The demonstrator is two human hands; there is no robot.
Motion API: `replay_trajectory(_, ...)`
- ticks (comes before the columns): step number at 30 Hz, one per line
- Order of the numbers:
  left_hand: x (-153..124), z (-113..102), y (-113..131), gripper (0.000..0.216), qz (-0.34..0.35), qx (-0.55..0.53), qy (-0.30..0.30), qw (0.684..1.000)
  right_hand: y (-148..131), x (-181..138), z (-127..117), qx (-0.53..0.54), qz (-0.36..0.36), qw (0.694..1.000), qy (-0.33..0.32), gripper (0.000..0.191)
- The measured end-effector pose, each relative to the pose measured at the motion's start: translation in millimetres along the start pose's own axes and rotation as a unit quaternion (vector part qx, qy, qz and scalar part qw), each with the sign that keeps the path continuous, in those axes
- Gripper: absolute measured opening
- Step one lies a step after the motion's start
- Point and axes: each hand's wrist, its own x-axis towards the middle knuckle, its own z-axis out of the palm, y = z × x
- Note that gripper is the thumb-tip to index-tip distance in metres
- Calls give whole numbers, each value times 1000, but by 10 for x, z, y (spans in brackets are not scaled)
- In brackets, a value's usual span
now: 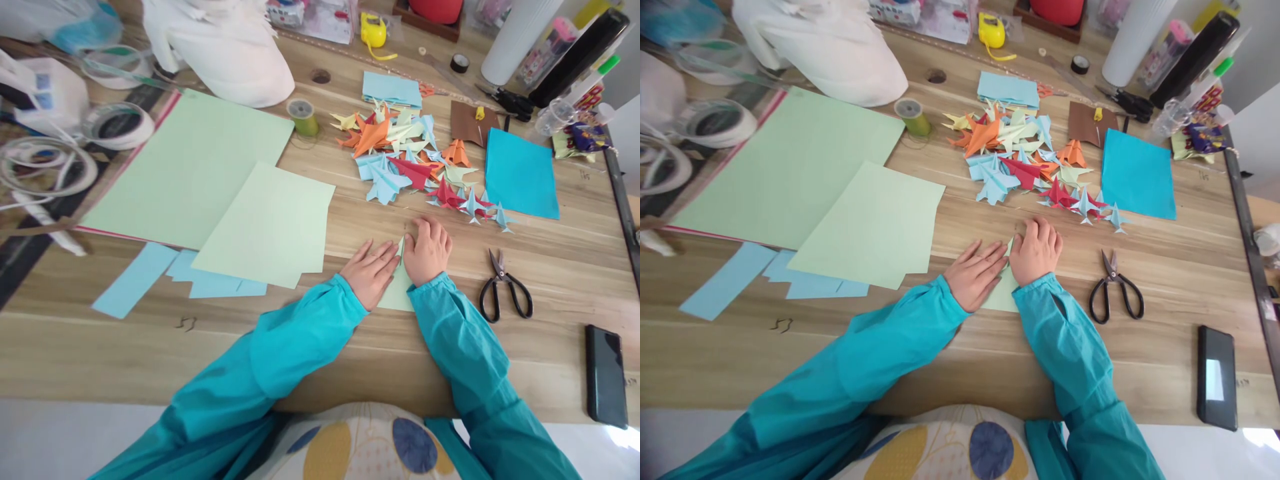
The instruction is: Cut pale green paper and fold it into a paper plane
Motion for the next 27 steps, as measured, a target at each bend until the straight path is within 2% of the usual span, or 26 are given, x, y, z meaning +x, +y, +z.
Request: replay_trajectory(27, 8, -35, 25, 34, 2, 13, -20, 1000, -9, 14, -24, 16, 12, 1000, -19, 30)
